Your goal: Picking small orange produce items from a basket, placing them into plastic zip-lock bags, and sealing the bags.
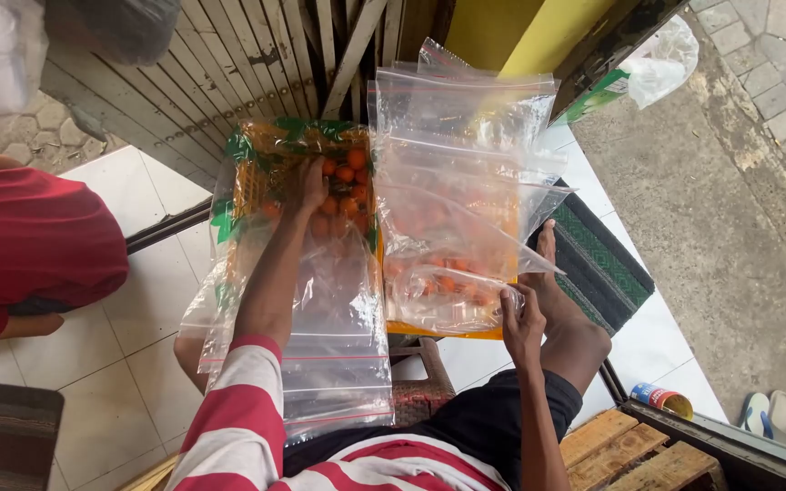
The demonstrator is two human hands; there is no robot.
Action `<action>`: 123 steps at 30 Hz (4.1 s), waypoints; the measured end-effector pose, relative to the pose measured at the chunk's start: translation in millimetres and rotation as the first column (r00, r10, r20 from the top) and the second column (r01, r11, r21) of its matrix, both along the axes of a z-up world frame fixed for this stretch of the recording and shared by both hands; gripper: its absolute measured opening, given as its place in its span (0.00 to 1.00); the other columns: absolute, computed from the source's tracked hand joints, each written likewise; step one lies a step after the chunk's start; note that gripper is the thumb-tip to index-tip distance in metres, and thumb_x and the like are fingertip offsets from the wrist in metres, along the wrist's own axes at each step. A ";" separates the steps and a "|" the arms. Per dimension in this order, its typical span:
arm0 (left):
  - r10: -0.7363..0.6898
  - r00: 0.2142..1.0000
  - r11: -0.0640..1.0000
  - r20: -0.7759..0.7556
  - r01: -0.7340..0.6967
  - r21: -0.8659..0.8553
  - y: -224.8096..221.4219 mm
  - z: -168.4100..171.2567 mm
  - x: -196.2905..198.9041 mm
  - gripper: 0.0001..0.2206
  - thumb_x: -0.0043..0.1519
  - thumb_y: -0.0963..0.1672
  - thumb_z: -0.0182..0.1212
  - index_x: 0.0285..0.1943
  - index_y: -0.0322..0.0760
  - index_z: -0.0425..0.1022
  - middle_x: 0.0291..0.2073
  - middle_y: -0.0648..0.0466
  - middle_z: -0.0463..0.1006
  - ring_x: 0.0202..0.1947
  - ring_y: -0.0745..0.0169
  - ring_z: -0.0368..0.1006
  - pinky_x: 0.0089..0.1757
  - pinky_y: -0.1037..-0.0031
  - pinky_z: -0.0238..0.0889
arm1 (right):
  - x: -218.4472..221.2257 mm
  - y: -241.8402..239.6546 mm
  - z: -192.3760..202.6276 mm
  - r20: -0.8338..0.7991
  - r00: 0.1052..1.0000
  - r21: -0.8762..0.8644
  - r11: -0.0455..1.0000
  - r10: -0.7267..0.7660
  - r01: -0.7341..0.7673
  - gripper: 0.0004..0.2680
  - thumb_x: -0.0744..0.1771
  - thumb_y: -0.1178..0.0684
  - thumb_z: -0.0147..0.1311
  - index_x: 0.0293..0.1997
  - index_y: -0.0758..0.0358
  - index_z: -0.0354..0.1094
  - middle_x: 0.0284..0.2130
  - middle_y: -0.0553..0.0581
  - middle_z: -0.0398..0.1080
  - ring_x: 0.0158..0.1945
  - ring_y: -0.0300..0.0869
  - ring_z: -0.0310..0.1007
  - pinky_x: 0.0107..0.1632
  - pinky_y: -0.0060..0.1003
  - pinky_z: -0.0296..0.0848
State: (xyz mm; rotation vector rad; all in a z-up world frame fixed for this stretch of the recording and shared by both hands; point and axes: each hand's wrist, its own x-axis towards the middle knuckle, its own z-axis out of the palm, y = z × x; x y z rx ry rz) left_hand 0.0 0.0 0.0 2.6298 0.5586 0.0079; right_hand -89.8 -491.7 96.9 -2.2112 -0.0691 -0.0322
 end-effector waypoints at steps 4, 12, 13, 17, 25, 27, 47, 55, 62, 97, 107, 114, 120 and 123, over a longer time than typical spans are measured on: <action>-0.047 0.998 0.998 0.044 0.045 0.048 8.4 -41.1 14.5 0.19 0.69 0.44 0.54 0.68 0.32 0.68 0.61 0.34 0.72 0.55 0.35 0.75 0.45 0.50 0.75 | 5.2 -0.7 -2.5 -0.012 1.000 0.065 0.998 -0.018 0.018 0.12 0.71 0.44 0.53 0.55 0.61 0.70 0.40 0.75 0.76 0.42 0.66 0.78 0.48 0.56 0.76; 0.052 0.998 0.996 -0.041 -0.049 0.074 1.1 -24.6 10.2 0.26 0.65 0.45 0.65 0.73 0.36 0.67 0.72 0.33 0.60 0.69 0.26 0.57 0.59 0.33 0.57 | 7.1 -1.3 -7.6 0.008 1.000 0.073 0.997 -0.008 0.007 0.12 0.72 0.44 0.53 0.55 0.61 0.70 0.43 0.73 0.75 0.46 0.66 0.77 0.51 0.58 0.75; 0.053 0.998 0.996 -0.042 -0.049 0.075 2.9 -18.1 5.5 0.26 0.65 0.45 0.65 0.73 0.36 0.67 0.72 0.33 0.60 0.69 0.26 0.57 0.59 0.33 0.57 | 7.6 0.5 -5.8 0.008 1.000 0.074 0.997 -0.008 0.007 0.12 0.72 0.44 0.53 0.55 0.61 0.70 0.43 0.73 0.75 0.46 0.66 0.77 0.51 0.58 0.75; 0.042 0.998 0.999 0.056 -0.041 -0.011 12.6 -30.0 -4.2 0.25 0.66 0.48 0.65 0.69 0.33 0.65 0.61 0.33 0.68 0.61 0.27 0.64 0.55 0.37 0.61 | 3.6 2.3 1.2 0.016 1.000 0.059 0.998 0.004 -0.005 0.12 0.72 0.45 0.53 0.54 0.61 0.70 0.40 0.72 0.76 0.45 0.65 0.78 0.50 0.57 0.76; 0.061 0.944 0.969 0.323 0.022 -0.247 14.3 8.6 -41.5 0.20 0.61 0.47 0.70 0.54 0.29 0.70 0.45 0.29 0.74 0.52 0.22 0.69 0.52 0.41 0.56 | 2.4 -7.1 -4.3 0.041 0.999 0.055 0.998 0.020 -0.022 0.11 0.72 0.44 0.54 0.53 0.59 0.70 0.38 0.72 0.76 0.44 0.65 0.78 0.50 0.57 0.76; 0.007 0.987 0.996 0.162 0.007 -0.084 -8.0 79.6 -67.6 0.26 0.65 0.60 0.62 0.60 0.43 0.74 0.47 0.41 0.81 0.51 0.35 0.76 0.49 0.48 0.68 | 1.3 -7.6 -1.6 0.046 0.997 0.105 0.993 0.057 -0.062 0.11 0.72 0.45 0.54 0.53 0.61 0.68 0.40 0.76 0.74 0.45 0.69 0.76 0.50 0.61 0.74; -0.254 0.909 0.962 0.331 0.202 0.184 -202.8 218.6 -167.9 0.24 0.56 0.50 0.64 0.59 0.42 0.63 0.29 0.37 0.81 0.33 0.33 0.81 0.35 0.52 0.74 | 3.7 -23.3 -32.2 0.060 0.994 0.161 0.982 0.087 -0.096 0.13 0.72 0.41 0.53 0.57 0.59 0.69 0.43 0.75 0.74 0.44 0.66 0.78 0.47 0.56 0.78; -0.453 0.855 0.846 0.253 0.502 -0.181 -265.8 134.9 -156.5 0.18 0.50 0.51 0.69 0.46 0.44 0.77 0.30 0.39 0.83 0.37 0.29 0.80 0.40 0.47 0.72 | 4.4 -22.3 -30.1 0.066 0.990 0.141 0.981 0.127 -0.135 0.14 0.73 0.41 0.51 0.56 0.61 0.69 0.41 0.75 0.74 0.41 0.64 0.78 0.47 0.55 0.78; -0.623 0.778 0.778 0.081 0.627 -0.038 -297.1 45.4 -102.4 0.16 0.55 0.50 0.67 0.49 0.43 0.79 0.36 0.38 0.83 0.39 0.30 0.81 0.41 0.47 0.74 | 2.0 -24.5 -30.0 0.095 0.987 0.118 0.984 0.126 -0.137 0.16 0.73 0.39 0.51 0.56 0.61 0.69 0.40 0.75 0.74 0.40 0.64 0.78 0.45 0.55 0.77; -0.664 0.746 0.541 -0.040 0.517 0.663 -264.2 -27.8 -96.9 0.12 0.56 0.40 0.62 0.23 0.57 0.77 0.17 0.67 0.72 0.22 0.77 0.70 0.25 0.81 0.56 | -11.5 -15.8 -5.6 0.069 0.987 0.044 0.988 0.146 -0.149 0.14 0.73 0.40 0.50 0.56 0.60 0.68 0.43 0.75 0.74 0.46 0.69 0.76 0.49 0.60 0.76; -0.727 0.680 0.618 -0.092 0.707 0.344 -257.2 18.5 -110.5 0.06 0.61 0.42 0.62 0.33 0.40 0.84 0.27 0.48 0.82 0.34 0.46 0.82 0.35 0.56 0.74 | -11.3 -16.7 -15.2 0.160 0.980 0.115 0.984 0.118 -0.137 0.12 0.73 0.43 0.50 0.55 0.61 0.70 0.44 0.72 0.75 0.43 0.64 0.78 0.47 0.55 0.77; -0.782 0.618 0.555 -0.078 0.748 0.363 -250.1 -60.9 -86.3 0.03 0.59 0.41 0.66 0.34 0.43 0.83 0.29 0.51 0.82 0.36 0.45 0.82 0.37 0.55 0.75 | -15.9 -14.3 -10.1 0.144 0.983 0.134 0.981 0.117 -0.137 0.12 0.73 0.45 0.50 0.56 0.60 0.70 0.46 0.72 0.74 0.44 0.65 0.78 0.49 0.53 0.77; -0.755 0.654 0.649 -0.051 0.756 0.084 -250.2 32.9 -105.5 0.12 0.55 0.44 0.70 0.47 0.44 0.82 0.40 0.45 0.82 0.46 0.38 0.79 0.46 0.47 0.73 | -12.7 -16.7 -15.6 0.143 0.982 0.134 0.981 0.122 -0.142 0.11 0.73 0.45 0.51 0.56 0.61 0.70 0.46 0.71 0.74 0.45 0.65 0.77 0.48 0.53 0.77; -0.817 0.577 0.545 -0.020 0.760 -0.354 -207.7 97.9 -104.4 0.08 0.61 0.47 0.66 0.44 0.43 0.84 0.38 0.45 0.84 0.46 0.37 0.80 0.49 0.52 0.70 | -12.7 -15.5 -13.4 0.156 0.979 0.131 0.980 0.131 -0.152 0.11 0.73 0.46 0.51 0.54 0.62 0.70 0.44 0.74 0.74 0.44 0.68 0.76 0.48 0.55 0.76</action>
